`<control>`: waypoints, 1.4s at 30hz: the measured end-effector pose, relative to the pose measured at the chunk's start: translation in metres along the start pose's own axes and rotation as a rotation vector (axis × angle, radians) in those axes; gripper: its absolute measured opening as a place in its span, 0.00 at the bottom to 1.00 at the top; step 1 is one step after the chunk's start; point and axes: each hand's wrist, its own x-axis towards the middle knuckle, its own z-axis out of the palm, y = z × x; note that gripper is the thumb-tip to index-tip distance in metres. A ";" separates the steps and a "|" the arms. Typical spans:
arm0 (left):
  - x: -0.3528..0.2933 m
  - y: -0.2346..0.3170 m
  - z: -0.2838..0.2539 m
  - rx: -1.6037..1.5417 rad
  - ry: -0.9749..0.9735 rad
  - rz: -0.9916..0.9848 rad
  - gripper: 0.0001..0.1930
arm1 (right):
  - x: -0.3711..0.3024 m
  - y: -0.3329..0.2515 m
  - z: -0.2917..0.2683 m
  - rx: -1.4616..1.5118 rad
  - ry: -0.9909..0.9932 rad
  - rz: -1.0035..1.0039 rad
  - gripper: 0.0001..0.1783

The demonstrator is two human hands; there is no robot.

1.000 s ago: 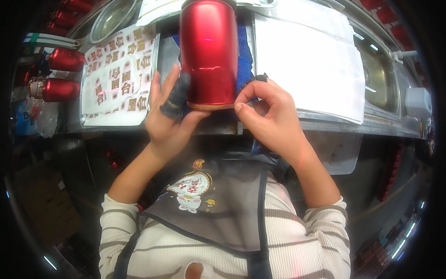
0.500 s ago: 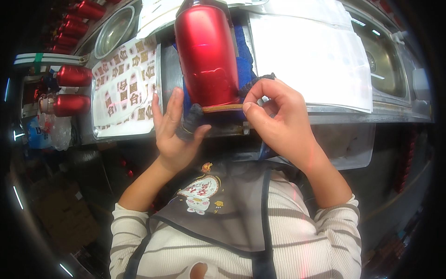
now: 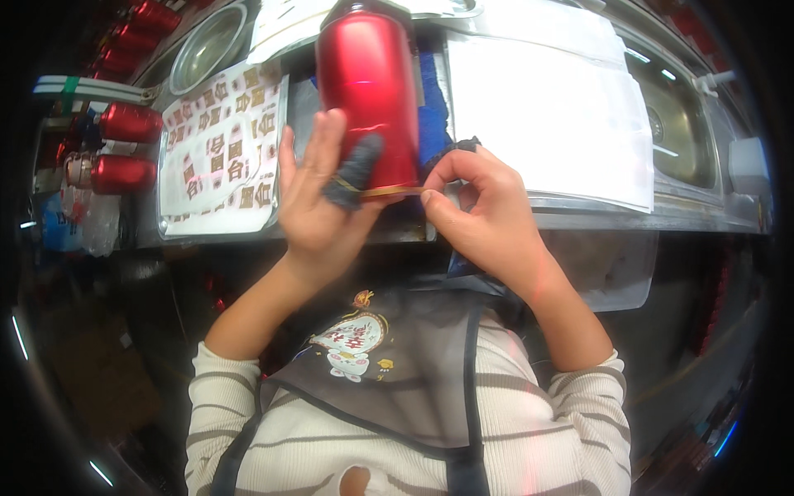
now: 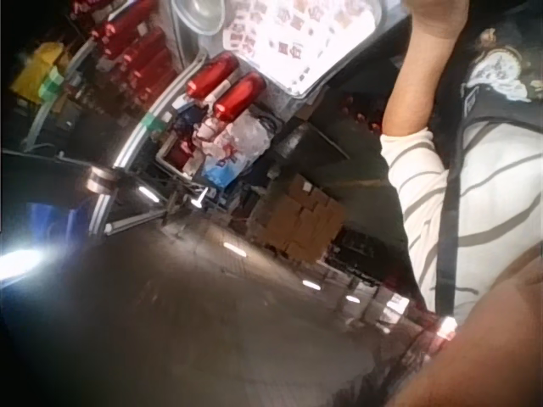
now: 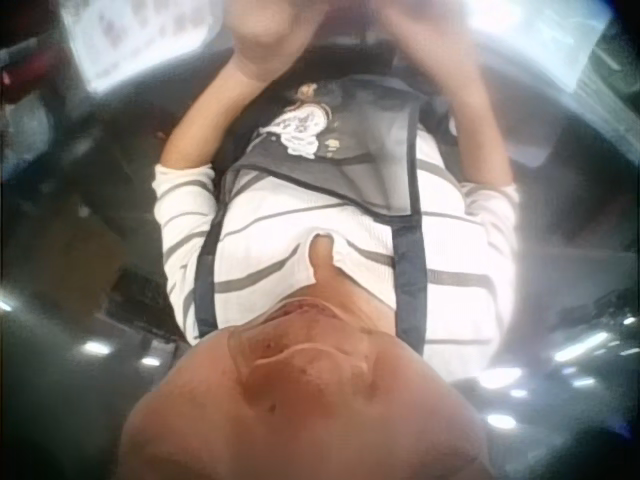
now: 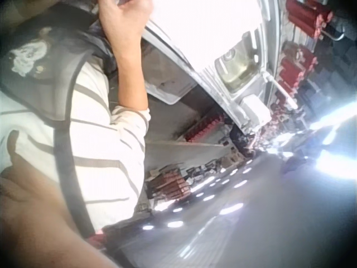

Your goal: The person applies gold stickers to red cylindrical containers. They peel stickers from a sheet, align them on the container, and smooth them with a blue squeegee. The person repeats this process on multiple containers.

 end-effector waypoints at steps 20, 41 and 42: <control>-0.016 0.007 -0.025 0.013 -0.124 0.018 0.18 | 0.003 -0.011 -0.013 0.111 -0.069 0.099 0.04; -0.040 -0.001 -0.022 -0.087 -0.092 -0.105 0.20 | 0.005 -0.002 -0.008 0.104 -0.061 0.069 0.04; -0.037 0.000 -0.023 -0.073 -0.104 -0.102 0.19 | 0.006 -0.001 -0.008 0.130 -0.057 0.089 0.04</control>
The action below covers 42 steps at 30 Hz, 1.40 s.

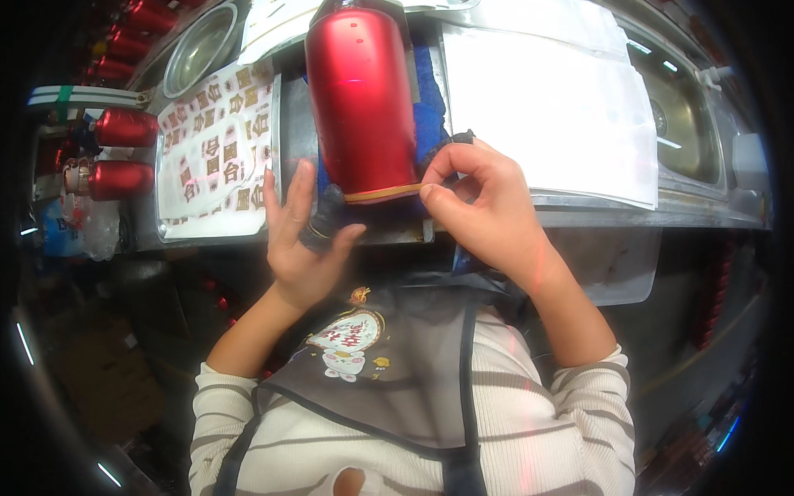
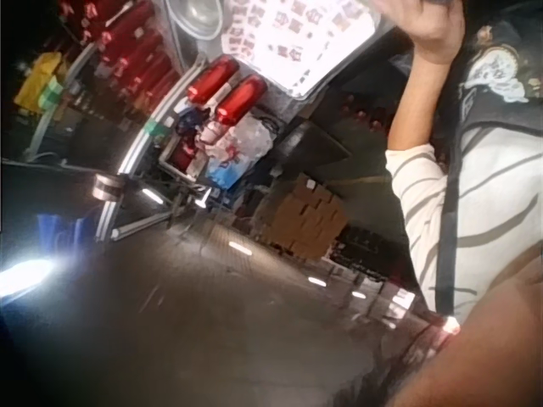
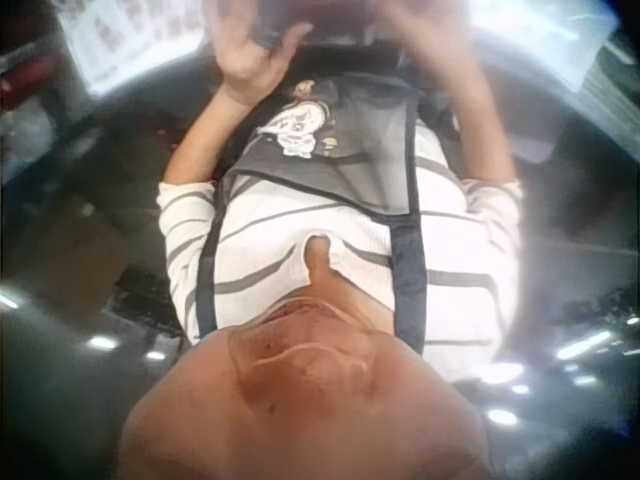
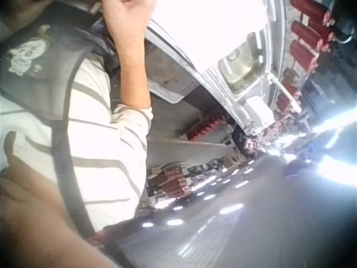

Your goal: The person applies gold stickers to red cylindrical containers. They peel stickers from a sheet, align them on the container, and smooth them with a blue squeegee. The person repeats this process on multiple containers.

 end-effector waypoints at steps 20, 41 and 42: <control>0.038 0.003 0.013 0.031 0.075 0.027 0.30 | 0.001 0.006 0.010 0.011 -0.001 -0.086 0.04; 0.005 -0.002 0.000 -0.020 -0.059 0.079 0.24 | -0.005 -0.004 0.003 -0.006 0.029 -0.102 0.06; 0.006 -0.001 -0.001 0.001 -0.066 0.094 0.24 | -0.005 -0.003 0.003 0.001 0.028 -0.097 0.06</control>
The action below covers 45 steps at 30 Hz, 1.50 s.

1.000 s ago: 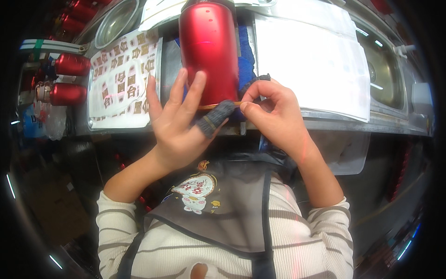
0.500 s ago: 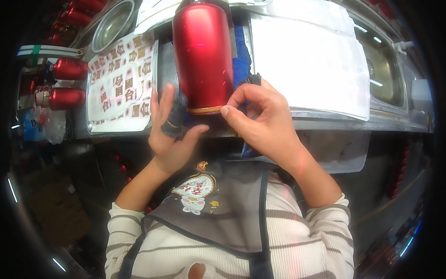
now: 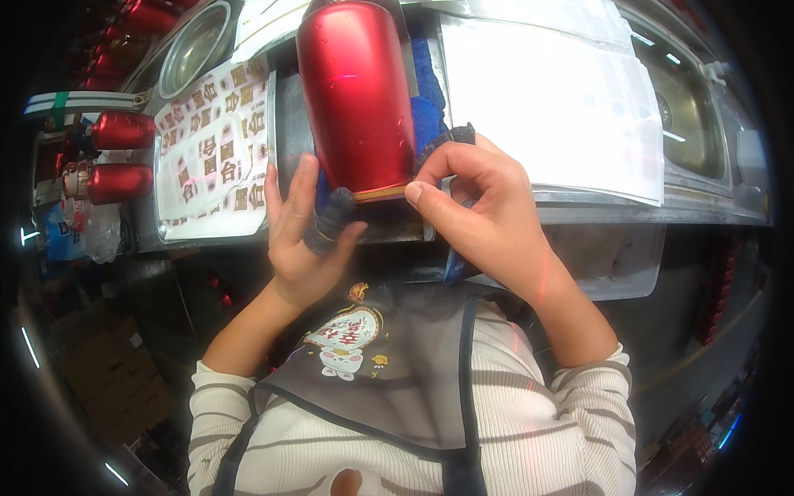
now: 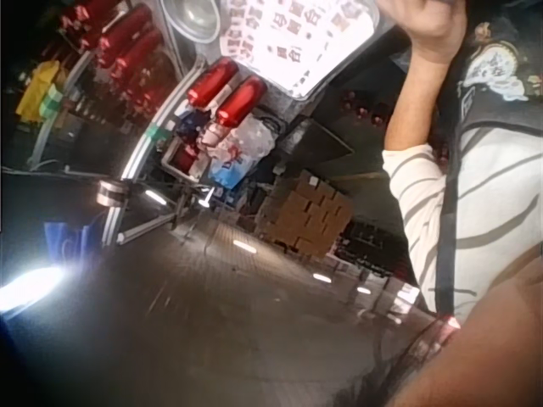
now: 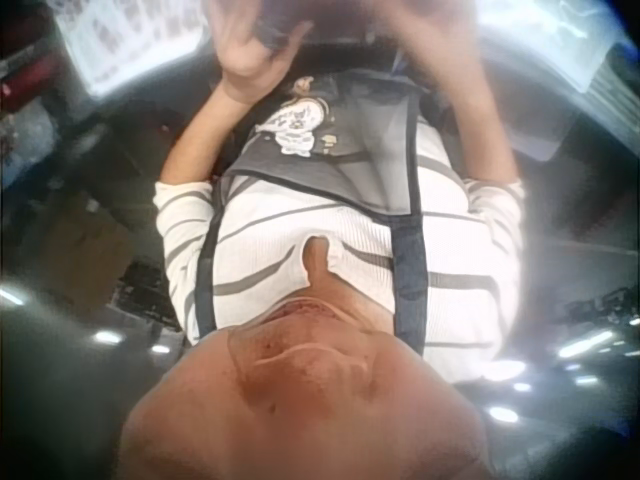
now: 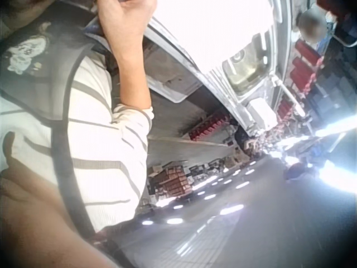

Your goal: The person applies gold stickers to red cylindrical containers. They peel stickers from a sheet, align them on the container, and smooth them with a blue squeegee. The person repeats this process on multiple containers.

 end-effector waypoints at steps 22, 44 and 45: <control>0.027 0.004 0.013 -0.168 0.127 -0.239 0.34 | -0.012 0.007 0.019 0.023 0.128 0.006 0.11; -0.018 0.001 0.010 -0.073 0.018 -0.145 0.22 | 0.000 0.004 0.048 -0.281 0.243 -0.174 0.30; -0.017 0.002 0.010 -0.060 0.016 -0.136 0.21 | 0.000 0.005 0.049 -0.282 0.247 -0.171 0.30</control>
